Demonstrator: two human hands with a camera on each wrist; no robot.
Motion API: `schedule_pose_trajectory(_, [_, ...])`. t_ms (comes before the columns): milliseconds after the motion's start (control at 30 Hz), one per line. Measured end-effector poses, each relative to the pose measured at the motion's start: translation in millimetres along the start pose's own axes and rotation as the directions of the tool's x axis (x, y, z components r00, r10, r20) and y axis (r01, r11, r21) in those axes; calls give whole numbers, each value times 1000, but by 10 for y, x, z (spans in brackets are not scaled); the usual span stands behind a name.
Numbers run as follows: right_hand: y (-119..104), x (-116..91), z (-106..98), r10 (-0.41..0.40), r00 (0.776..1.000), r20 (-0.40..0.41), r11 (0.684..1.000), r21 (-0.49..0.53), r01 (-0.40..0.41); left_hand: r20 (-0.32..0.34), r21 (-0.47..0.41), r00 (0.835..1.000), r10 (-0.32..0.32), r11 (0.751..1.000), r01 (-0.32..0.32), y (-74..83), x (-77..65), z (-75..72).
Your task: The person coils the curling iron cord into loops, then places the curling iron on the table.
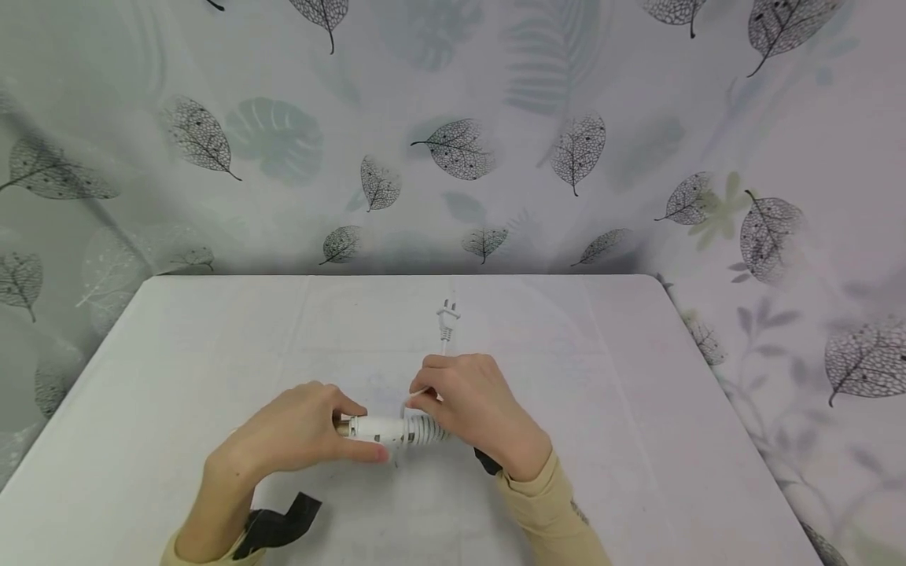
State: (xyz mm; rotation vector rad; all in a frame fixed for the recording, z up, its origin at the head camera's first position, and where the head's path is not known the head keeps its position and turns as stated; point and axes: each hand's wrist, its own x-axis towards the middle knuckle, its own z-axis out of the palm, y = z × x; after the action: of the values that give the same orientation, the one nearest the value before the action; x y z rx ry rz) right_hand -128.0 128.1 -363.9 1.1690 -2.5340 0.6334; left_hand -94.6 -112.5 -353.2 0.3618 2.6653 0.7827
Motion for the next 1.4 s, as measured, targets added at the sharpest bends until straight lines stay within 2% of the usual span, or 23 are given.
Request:
schedule_pose_trajectory(67, [-22, 5, 5, 5, 999, -32, 1000, -3, -5, -27, 1, 999, -37, 999, 37, 12, 5, 4])
schedule_pose_trajectory(200, [-64, 16, 31, 15, 996, -93, 1000, -11, -16, -102, 18, 992, -69, 997, 71, 23, 20, 9])
schedule_pose_trajectory(400, [-120, 23, 52, 56, 983, -178, 997, -38, -63, -246, 56, 968, -54, 996, 70, 31, 39, 8])
schedule_pose_trajectory(500, [-139, 31, 50, 81, 974, -211, 996, -18, -87, -311, 63, 949, -41, 996, 64, 31, 46, -1])
schedule_pose_trajectory(567, [-148, 40, 48, 102, 969, -223, 995, 30, -98, -362, 67, 932, -25, 996, 53, 27, 54, -10])
schedule_pose_trajectory(667, [-165, 54, 40, 142, 965, -219, 985, 129, -115, -434, 71, 901, -4, 997, 38, 12, 64, -22])
schedule_pose_trajectory(767, [-177, 56, 42, 198, 963, -182, 958, 246, -150, -488, 61, 873, -2, 997, 36, -5, 62, -37])
schedule_pose_trajectory(867, [-197, 57, 38, 269, 955, -122, 912, 350, -212, -531, 40, 847, -17, 998, 45, -19, 56, -50])
schedule_pose_trajectory(967, [-219, 60, 32, 347, 936, -54, 848, 444, -289, -571, 30, 821, -12, 999, 36, -24, 58, -57])
schedule_pose_trajectory(1033, [-227, 63, 33, 401, 916, -8, 792, 505, -342, -597, 36, 802, 3, 999, 23, -26, 67, -54])
schedule_pose_trajectory(1133, [-227, 77, 37, 489, 872, 29, 708, 571, -416, -638, 57, 769, 51, 998, -19, -24, 83, -40])
schedule_pose_trajectory(1233, [-208, 99, 34, 547, 836, 51, 634, 627, -453, -675, 78, 732, 91, 996, -52, -14, 99, -24])
schedule_pose_trajectory(1300, [-188, 116, 24, 560, 825, 78, 585, 668, -460, -693, 81, 712, 109, 994, -73, -2, 102, -21])
schedule_pose_trajectory(1400, [-156, 130, 14, 544, 825, 156, 474, 753, -456, -712, 71, 690, 132, 991, -116, 4, 101, -21])
